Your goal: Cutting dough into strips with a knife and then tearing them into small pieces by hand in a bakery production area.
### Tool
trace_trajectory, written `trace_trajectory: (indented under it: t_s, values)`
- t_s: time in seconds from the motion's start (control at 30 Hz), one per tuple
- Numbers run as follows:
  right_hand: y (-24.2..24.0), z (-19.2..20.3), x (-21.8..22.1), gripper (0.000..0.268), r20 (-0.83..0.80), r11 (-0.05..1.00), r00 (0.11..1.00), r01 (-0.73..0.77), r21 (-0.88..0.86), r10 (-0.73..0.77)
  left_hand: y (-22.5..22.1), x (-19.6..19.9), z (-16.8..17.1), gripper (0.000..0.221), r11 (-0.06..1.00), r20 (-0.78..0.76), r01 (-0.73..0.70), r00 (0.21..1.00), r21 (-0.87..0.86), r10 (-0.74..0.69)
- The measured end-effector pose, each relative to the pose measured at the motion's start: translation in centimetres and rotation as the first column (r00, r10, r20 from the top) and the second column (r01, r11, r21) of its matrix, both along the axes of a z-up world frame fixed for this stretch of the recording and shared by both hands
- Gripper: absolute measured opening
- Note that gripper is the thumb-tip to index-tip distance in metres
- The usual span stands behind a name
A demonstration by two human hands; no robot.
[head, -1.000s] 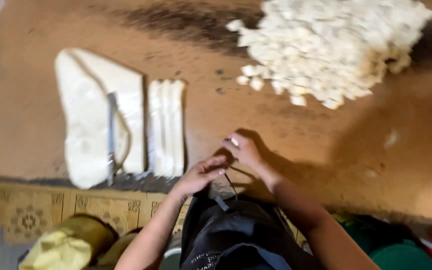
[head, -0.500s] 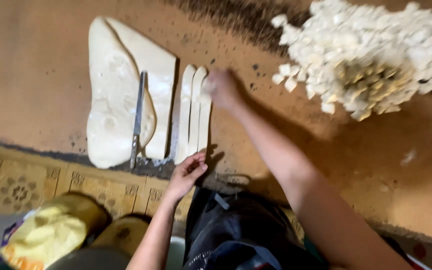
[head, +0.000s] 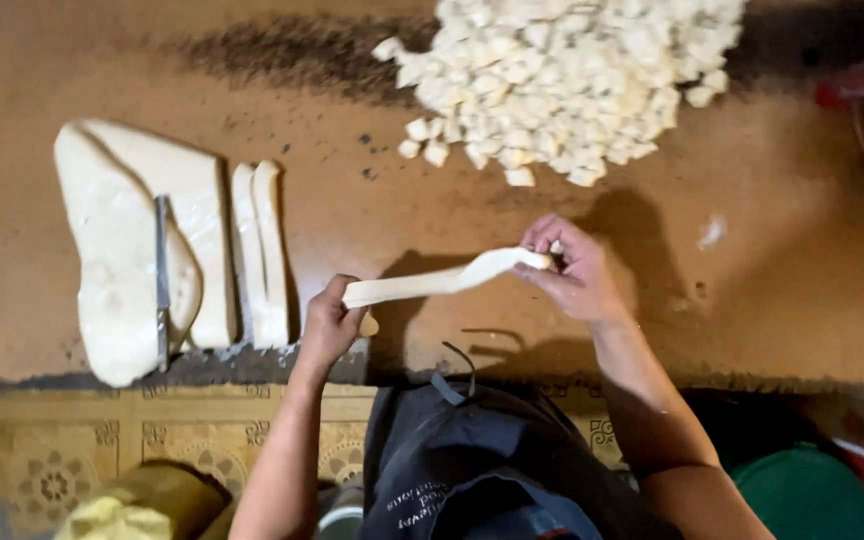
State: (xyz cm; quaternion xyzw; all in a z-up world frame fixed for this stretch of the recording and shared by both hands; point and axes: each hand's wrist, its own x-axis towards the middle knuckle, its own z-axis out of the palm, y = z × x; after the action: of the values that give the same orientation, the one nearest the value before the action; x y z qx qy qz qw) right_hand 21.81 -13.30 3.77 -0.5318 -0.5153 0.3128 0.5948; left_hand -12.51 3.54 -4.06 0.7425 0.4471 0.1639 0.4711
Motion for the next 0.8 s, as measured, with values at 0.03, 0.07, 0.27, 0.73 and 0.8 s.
trace_trajectory:
  t_s: [0.03,0.07,0.27,0.73,0.8]
  values:
    - [-0.7,-0.5,0.8,0.030,0.001,0.999,1.000,0.030,0.012,-0.030,0.7,0.8,1.4,0.016,0.999,0.001,0.030,1.000,0.012,-0.030]
    - [-1.8,-1.1,1.7,0.030,0.084,0.992,0.989,0.126,-0.009,-0.125,0.7,1.5,2.5,0.025,0.983,-0.032,0.072,0.997,0.167,-0.068]
    - [-6.7,-4.6,2.0,0.029,0.234,0.937,0.915,0.347,-0.040,-0.329,1.3,1.6,2.6,0.051,0.648,-0.314,0.275,0.948,0.710,-0.058]
    - [-1.7,3.4,-12.0,0.028,0.017,0.963,0.970,0.240,0.122,-0.244,-9.1,12.2,-0.6,0.038,0.788,0.314,0.613,0.737,0.064,-0.599]
    - [0.0,2.1,-11.0,0.038,0.083,0.961,0.965,0.237,0.143,-0.251,-7.8,12.5,-4.3,0.024,0.789,0.502,0.599,0.645,0.136,-0.576]
